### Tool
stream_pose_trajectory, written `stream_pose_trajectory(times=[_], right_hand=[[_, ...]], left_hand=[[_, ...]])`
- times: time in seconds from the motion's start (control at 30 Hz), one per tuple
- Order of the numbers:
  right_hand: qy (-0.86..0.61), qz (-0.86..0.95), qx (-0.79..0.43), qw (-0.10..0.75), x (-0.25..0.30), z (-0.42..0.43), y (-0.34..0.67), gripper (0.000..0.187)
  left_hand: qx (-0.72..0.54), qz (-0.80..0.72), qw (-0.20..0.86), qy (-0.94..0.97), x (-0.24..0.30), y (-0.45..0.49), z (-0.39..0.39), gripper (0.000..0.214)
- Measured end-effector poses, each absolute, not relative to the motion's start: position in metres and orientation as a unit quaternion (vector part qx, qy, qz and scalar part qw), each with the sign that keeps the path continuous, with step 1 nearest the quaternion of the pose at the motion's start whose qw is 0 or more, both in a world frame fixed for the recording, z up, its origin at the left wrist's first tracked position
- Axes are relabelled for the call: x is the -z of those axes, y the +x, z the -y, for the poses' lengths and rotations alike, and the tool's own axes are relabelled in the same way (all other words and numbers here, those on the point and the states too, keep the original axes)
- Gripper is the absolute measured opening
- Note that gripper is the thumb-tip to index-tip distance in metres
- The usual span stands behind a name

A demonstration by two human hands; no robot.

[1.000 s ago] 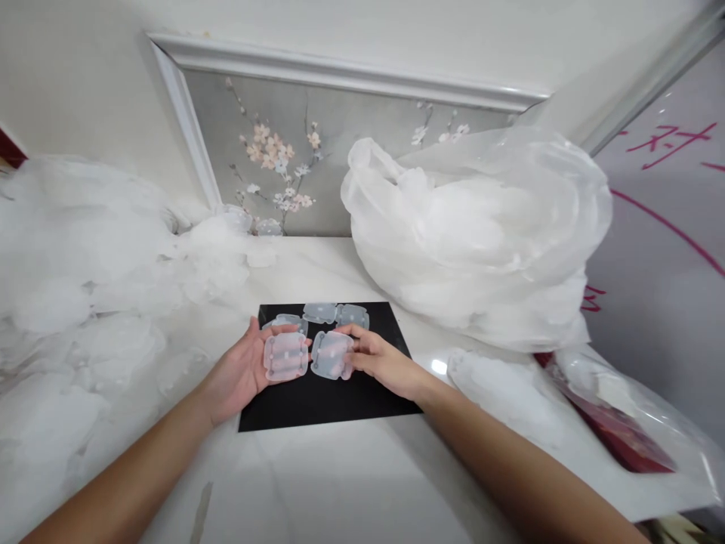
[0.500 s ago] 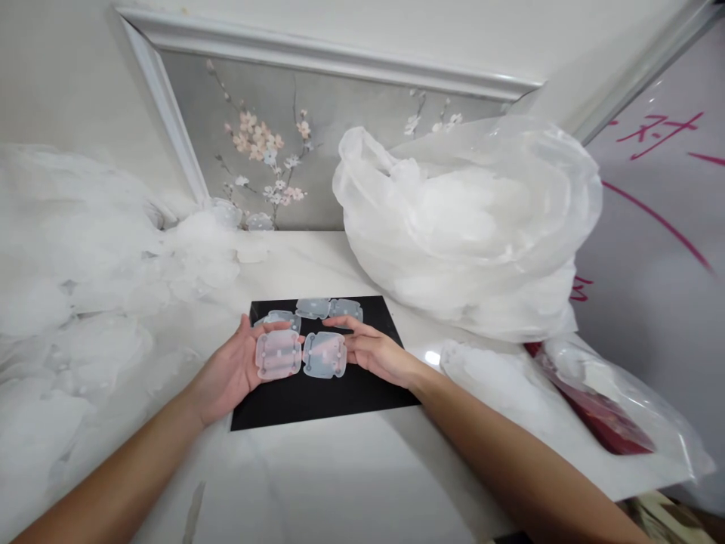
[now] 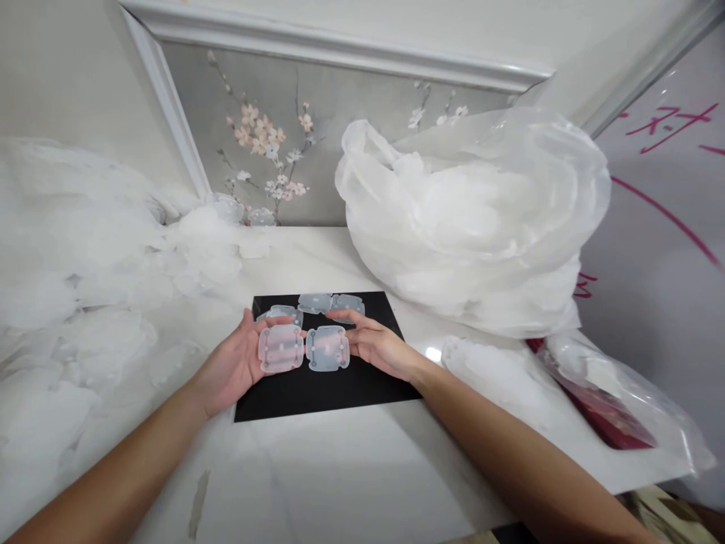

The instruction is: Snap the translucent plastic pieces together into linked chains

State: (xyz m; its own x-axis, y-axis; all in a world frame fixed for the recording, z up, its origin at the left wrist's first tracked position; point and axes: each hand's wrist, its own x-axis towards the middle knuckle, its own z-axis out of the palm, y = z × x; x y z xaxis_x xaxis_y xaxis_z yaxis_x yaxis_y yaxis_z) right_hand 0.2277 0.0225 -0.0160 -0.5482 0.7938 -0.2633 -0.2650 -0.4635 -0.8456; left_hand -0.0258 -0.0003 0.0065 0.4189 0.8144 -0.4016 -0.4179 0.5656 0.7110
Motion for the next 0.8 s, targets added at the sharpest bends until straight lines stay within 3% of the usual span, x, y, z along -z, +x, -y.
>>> stream_pose_trajectory(times=[0.37, 0.6, 0.8], right_hand=[[-0.336, 0.407, -0.783, 0.329, 0.0165, -0.0217, 0.2288, 0.043], [-0.300, 0.508, -0.752, 0.294, 0.0170, -0.0197, 0.2314, 0.070], [-0.313, 0.594, -0.689, 0.275, 0.0191, -0.0164, 0.2304, 0.033]], left_hand=[[-0.380, -0.384, 0.799, 0.265, -0.0062, -0.0253, 0.0002, 0.058], [-0.382, -0.396, 0.792, 0.265, -0.0080, -0.0241, 0.0022, 0.056], [-0.386, -0.385, 0.797, 0.259, -0.0047, -0.0237, 0.0038, 0.058]])
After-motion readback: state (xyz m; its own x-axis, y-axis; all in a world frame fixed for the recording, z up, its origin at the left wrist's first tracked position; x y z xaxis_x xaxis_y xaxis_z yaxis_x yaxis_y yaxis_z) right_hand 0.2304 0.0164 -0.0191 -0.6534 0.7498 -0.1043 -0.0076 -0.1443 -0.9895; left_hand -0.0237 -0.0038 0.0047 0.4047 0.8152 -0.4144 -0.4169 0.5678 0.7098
